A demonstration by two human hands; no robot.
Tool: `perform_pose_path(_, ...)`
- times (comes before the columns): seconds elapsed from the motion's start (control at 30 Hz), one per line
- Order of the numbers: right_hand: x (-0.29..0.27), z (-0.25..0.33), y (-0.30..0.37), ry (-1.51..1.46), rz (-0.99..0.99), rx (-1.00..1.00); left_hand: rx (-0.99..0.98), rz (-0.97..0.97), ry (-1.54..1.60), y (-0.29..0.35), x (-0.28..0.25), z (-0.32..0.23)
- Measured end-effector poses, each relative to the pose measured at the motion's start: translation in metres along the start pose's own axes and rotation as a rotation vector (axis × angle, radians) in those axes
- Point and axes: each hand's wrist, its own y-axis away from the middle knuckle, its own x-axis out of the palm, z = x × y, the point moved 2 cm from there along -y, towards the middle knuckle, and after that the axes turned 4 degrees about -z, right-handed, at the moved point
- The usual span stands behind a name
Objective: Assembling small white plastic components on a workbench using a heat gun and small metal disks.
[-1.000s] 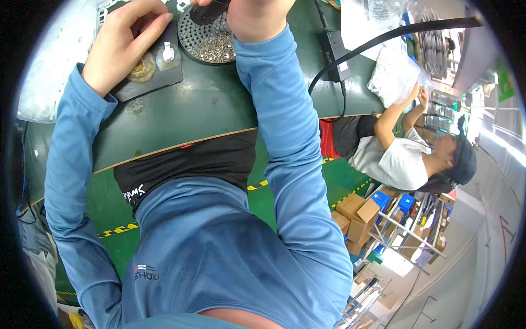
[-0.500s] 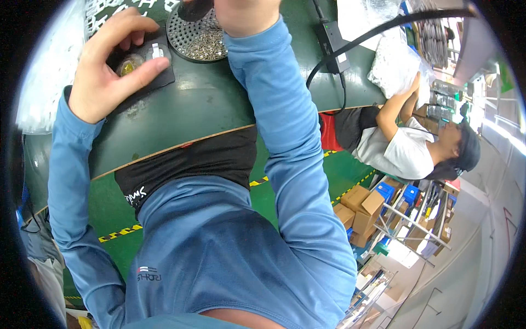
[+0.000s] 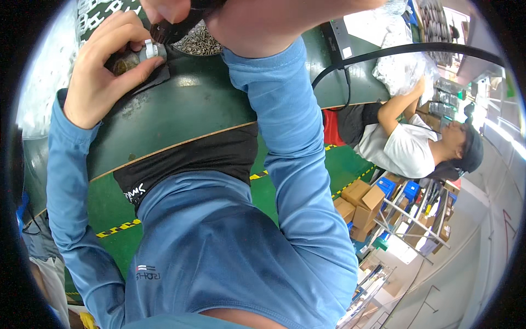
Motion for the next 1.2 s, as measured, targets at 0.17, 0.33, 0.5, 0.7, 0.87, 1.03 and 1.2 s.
perform_pose_path(0.17, 0.003, -0.006, 0.0, -0.025, 0.017, 0.008, -0.034, 0.063, -0.003, 0.003, -0.005, 0.004)
perform_pose_path(0.33, 0.006, -0.006, 0.0, -0.038, 0.03, 0.016, -0.021, -0.01, -0.048, -0.013, -0.009, -0.018)
perform_pose_path(0.5, 0.008, -0.006, -0.002, -0.051, 0.039, 0.019, -0.01, 0.032, -0.024, -0.009, -0.007, -0.005)
perform_pose_path(0.7, 0.01, -0.009, -0.003, -0.063, 0.052, 0.022, -0.005, 0.034, -0.056, -0.007, -0.007, -0.005)
perform_pose_path(0.87, 0.011, -0.01, -0.004, -0.072, 0.063, 0.026, -0.01, 0.036, -0.065, -0.008, -0.007, -0.005)
perform_pose_path(1.03, 0.012, -0.013, -0.006, -0.083, 0.077, 0.034, -0.005, 0.037, -0.08, -0.008, -0.007, -0.006)
perform_pose_path(1.2, 0.011, -0.016, -0.008, -0.089, 0.091, 0.04, -0.01, 0.035, -0.04, -0.01, -0.008, -0.006)
